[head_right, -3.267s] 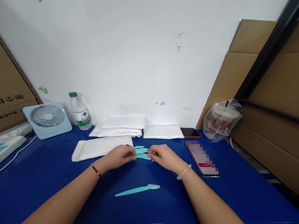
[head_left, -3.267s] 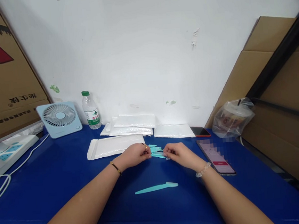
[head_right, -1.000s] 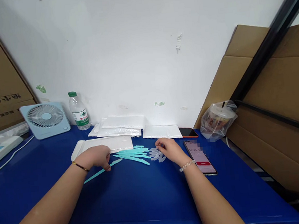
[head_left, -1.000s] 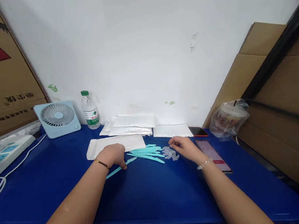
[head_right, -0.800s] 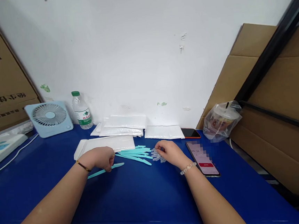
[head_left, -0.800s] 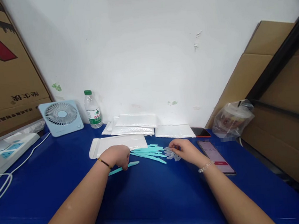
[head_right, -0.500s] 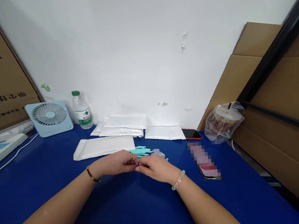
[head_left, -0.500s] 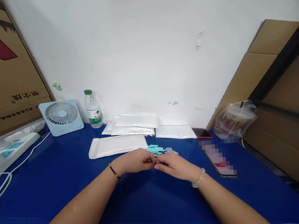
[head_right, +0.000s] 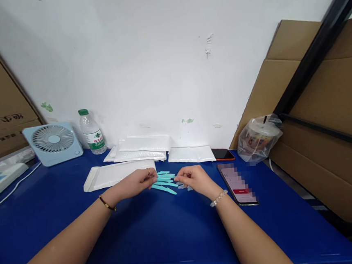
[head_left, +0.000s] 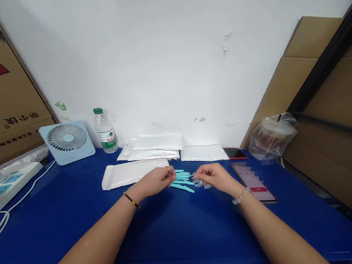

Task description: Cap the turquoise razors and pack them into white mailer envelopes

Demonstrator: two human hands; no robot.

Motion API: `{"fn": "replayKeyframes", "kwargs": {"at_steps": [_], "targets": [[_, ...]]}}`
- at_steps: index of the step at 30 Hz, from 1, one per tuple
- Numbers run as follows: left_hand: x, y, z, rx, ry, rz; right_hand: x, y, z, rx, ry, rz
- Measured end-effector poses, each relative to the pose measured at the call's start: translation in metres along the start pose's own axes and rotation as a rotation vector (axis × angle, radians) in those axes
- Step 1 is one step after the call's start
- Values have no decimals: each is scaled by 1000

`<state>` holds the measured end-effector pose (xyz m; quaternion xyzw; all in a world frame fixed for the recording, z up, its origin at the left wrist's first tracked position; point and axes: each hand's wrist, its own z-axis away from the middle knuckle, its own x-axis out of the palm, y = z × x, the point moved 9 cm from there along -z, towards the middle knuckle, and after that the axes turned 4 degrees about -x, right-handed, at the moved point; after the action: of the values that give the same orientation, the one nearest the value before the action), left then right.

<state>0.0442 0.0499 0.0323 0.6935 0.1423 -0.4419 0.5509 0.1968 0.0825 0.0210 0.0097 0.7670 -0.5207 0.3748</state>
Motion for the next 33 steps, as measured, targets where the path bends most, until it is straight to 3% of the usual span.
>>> {"fn": "replayKeyframes", "kwargs": {"at_steps": [4,10,21,29,33], "targets": [[-4,4,-4,82,121,-42,-12,10,-4,26,152,-178],[2,4,-6,110,158,-162,13,4,-7,32,65,-458],[3,0,-7,83,158,-225,20,2,-6,51,14,-460],[0,2,-7,94,155,-186,4,3,-6,-9,139,-433],[-1,5,-6,84,137,-147,2,-1,-4,-26,143,-428]]}}
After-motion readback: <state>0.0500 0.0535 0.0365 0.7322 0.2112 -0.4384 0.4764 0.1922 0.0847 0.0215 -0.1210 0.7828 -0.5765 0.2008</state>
